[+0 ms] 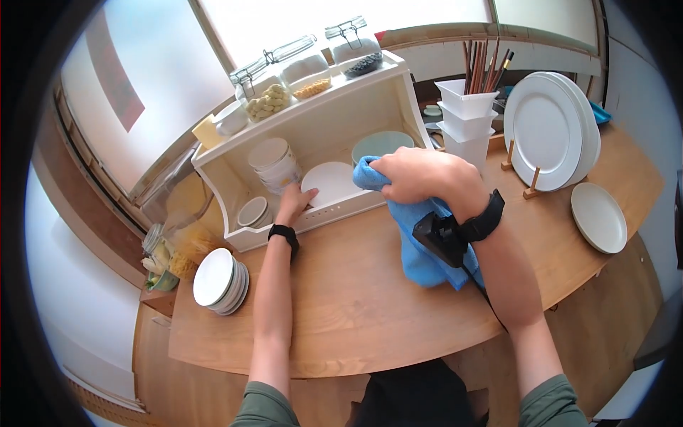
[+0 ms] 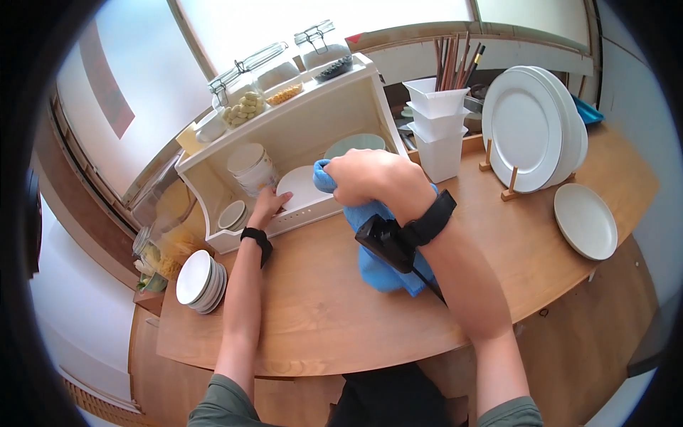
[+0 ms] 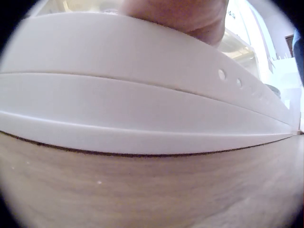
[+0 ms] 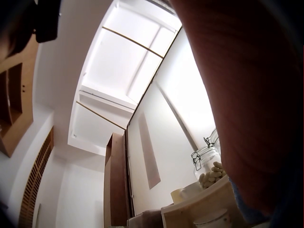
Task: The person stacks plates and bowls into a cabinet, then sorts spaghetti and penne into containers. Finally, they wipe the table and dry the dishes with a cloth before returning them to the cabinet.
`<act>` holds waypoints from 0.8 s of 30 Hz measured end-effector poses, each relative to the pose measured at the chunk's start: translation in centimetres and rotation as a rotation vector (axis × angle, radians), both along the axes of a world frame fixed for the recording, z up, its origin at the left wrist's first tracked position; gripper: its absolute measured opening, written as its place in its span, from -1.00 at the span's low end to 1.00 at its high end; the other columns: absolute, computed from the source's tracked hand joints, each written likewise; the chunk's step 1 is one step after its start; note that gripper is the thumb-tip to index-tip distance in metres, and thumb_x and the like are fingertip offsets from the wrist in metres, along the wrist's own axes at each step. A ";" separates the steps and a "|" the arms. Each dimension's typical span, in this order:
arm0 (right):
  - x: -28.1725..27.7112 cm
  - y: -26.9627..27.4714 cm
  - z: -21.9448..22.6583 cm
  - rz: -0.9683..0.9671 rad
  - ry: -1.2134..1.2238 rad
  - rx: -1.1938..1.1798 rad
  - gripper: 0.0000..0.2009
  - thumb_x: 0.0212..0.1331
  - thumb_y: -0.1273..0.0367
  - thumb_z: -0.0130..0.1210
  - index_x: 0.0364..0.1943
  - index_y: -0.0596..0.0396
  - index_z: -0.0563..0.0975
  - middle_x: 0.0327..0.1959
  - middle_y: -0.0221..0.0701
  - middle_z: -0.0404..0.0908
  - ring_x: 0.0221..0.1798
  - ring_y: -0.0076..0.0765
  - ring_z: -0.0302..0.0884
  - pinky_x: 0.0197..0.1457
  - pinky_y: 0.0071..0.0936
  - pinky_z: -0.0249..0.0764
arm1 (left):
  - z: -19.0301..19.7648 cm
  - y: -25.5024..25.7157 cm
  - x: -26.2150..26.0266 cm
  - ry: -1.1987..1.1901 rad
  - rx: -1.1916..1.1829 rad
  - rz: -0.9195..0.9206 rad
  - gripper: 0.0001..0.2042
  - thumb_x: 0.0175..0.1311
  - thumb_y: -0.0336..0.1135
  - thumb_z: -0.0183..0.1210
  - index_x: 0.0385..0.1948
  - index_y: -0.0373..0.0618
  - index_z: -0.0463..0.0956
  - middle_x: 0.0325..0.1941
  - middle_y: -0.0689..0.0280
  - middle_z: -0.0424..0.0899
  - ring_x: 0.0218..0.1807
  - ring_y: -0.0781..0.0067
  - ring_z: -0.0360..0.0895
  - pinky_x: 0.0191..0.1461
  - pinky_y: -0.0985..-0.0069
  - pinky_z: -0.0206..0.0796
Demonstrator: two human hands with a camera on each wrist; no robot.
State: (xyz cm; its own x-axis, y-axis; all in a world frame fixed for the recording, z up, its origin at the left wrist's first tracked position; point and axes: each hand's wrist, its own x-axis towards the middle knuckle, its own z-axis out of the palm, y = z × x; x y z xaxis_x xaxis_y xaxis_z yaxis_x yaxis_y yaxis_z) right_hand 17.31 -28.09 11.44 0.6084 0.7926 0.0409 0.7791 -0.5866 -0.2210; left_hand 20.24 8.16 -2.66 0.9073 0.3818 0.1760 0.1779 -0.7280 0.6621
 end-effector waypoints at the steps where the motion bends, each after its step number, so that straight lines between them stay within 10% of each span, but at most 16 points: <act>1: -0.1 0.0 -0.1 0.009 -0.005 0.007 -0.70 0.10 0.35 0.03 -0.08 0.15 0.50 -0.23 -0.02 0.63 -0.15 0.12 0.59 -0.06 -0.09 0.52 | 0.5 -0.8 -0.4 -0.009 -0.004 0.000 -0.61 0.06 -0.14 0.36 -0.39 -0.41 0.56 -0.49 0.06 0.65 -0.45 0.30 0.63 -0.43 0.38 0.40; 13: 0.4 1.0 -1.1 0.038 0.003 -0.039 -0.72 0.12 0.32 0.03 -0.11 0.14 0.49 -0.26 -0.01 0.63 -0.14 0.15 0.57 -0.06 -0.08 0.50 | 1.7 -4.5 -0.5 -0.401 -0.207 0.051 -0.66 0.26 -0.42 0.11 0.02 -0.31 0.27 -0.14 -0.13 0.60 -0.30 0.07 0.67 -0.47 0.25 0.51; 18: 0.3 1.0 -0.8 0.026 -0.028 -0.019 -0.71 0.13 0.29 0.06 -0.10 0.15 0.49 -0.26 0.00 0.63 -0.13 0.16 0.57 -0.06 -0.07 0.48 | 2.7 -3.6 0.0 -0.660 -0.131 0.067 -0.68 0.29 -0.44 0.04 0.04 -0.30 0.25 -0.12 -0.24 0.58 -0.16 -0.17 0.62 -0.11 0.13 0.43; 22: -0.5 1.6 -0.6 0.009 -0.081 0.108 -0.68 0.16 0.28 0.08 -0.08 0.19 0.46 -0.24 0.03 0.61 -0.12 0.18 0.55 -0.06 -0.05 0.46 | 5.3 -5.2 -2.9 -0.727 -0.058 0.091 -0.66 0.35 -0.40 -0.02 0.10 -0.29 0.21 -0.08 0.03 0.52 -0.14 0.25 0.59 -0.37 0.38 0.50; 24: -0.5 2.5 -0.9 0.037 -0.184 0.200 -0.70 0.17 0.30 0.06 -0.08 0.16 0.45 -0.24 -0.01 0.62 -0.12 0.16 0.56 -0.06 -0.03 0.47 | 5.4 -6.1 -4.4 -0.695 -0.310 0.050 -0.67 0.36 -0.38 -0.04 0.10 -0.29 0.23 -0.01 0.05 0.50 -0.02 0.29 0.52 -0.10 0.40 0.44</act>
State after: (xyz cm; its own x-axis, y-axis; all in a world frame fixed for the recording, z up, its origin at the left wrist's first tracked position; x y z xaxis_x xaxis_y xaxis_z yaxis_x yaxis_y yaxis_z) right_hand 16.76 -25.58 10.51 0.5468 0.7793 0.3060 0.8371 -0.5158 -0.1824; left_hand 15.87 2.04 2.78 0.6076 0.5444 0.5783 -0.3268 -0.4923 0.8068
